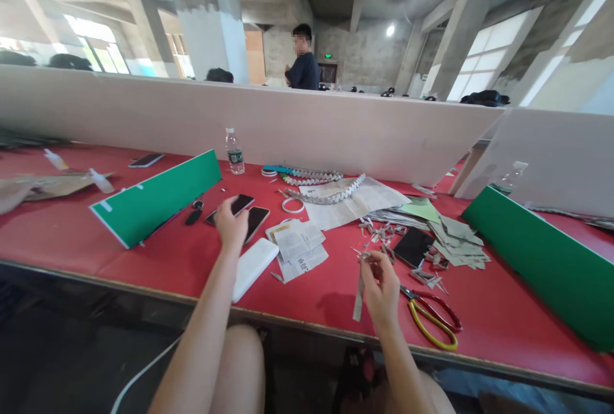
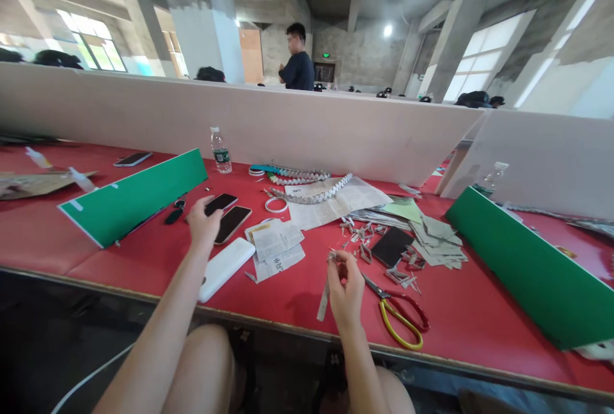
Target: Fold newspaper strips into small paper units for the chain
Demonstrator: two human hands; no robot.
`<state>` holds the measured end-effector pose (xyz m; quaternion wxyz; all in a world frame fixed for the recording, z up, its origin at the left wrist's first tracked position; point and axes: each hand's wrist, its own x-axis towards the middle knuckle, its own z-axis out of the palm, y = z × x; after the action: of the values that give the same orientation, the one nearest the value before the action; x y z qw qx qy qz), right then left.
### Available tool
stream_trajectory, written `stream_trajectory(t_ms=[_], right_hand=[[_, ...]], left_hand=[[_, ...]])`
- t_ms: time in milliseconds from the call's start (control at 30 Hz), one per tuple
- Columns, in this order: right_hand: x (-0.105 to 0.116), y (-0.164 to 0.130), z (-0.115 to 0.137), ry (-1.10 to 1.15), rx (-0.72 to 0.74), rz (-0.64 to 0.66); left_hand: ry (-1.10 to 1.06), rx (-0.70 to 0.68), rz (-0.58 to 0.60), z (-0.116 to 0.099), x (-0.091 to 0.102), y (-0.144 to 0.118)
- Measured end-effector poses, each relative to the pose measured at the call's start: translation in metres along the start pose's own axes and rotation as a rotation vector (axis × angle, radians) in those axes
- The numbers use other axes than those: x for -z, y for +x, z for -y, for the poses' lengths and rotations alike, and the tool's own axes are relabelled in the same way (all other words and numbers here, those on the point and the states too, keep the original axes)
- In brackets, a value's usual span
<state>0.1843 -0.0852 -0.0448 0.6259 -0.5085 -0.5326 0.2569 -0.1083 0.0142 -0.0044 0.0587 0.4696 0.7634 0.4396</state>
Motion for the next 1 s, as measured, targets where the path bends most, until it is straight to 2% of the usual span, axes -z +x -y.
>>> stream_trajectory(t_ms=[33, 100, 167, 200, 267, 333, 400, 500, 600, 700, 767, 900, 1000], right_hand=[[-0.002, -0.001, -0.001, -0.012, -0.009, 0.026], [-0.006, -0.004, -0.003, -0.035, -0.013, 0.078], [-0.01, -0.006, -0.005, -0.053, -0.007, 0.113], [-0.011, -0.006, -0.006, -0.06, -0.006, 0.121], [-0.013, -0.003, -0.008, -0.064, -0.013, 0.123], [-0.014, 0.001, -0.008, -0.055, -0.033, 0.101], [-0.015, 0.005, -0.007, -0.048, -0.046, 0.072], [-0.017, 0.008, -0.005, -0.074, -0.025, 0.066], [-0.017, 0.006, -0.003, -0.111, -0.004, 0.098], [-0.014, 0.003, -0.002, -0.125, -0.004, 0.123], [-0.012, 0.003, -0.002, -0.123, 0.009, 0.124], [-0.008, 0.004, -0.002, -0.104, 0.025, 0.101], [-0.004, 0.004, -0.002, -0.09, 0.022, 0.085]], left_hand=[[0.23, 0.11, 0.038, 0.014, 0.003, 0.02], [0.309, 0.18, 0.098, 0.039, 0.005, 0.052], [0.35, 0.186, 0.167, 0.058, 0.004, 0.075], [0.448, 0.152, 0.269, 0.065, 0.002, 0.084], [0.578, 0.069, 0.4, 0.076, -0.002, 0.098], [0.679, -0.062, 0.443, 0.082, -0.007, 0.107], [0.715, -0.119, 0.451, 0.085, -0.012, 0.111], [0.753, -0.101, 0.431, 0.085, -0.012, 0.111], [0.818, -0.088, 0.427, 0.075, -0.004, 0.106], [0.858, -0.188, 0.41, 0.046, 0.001, 0.086], [0.845, -0.274, 0.404, 0.016, -0.005, 0.059], [0.708, -0.456, 0.457, -0.041, -0.037, -0.027], [0.627, -0.566, 0.496, -0.059, -0.061, -0.094]])
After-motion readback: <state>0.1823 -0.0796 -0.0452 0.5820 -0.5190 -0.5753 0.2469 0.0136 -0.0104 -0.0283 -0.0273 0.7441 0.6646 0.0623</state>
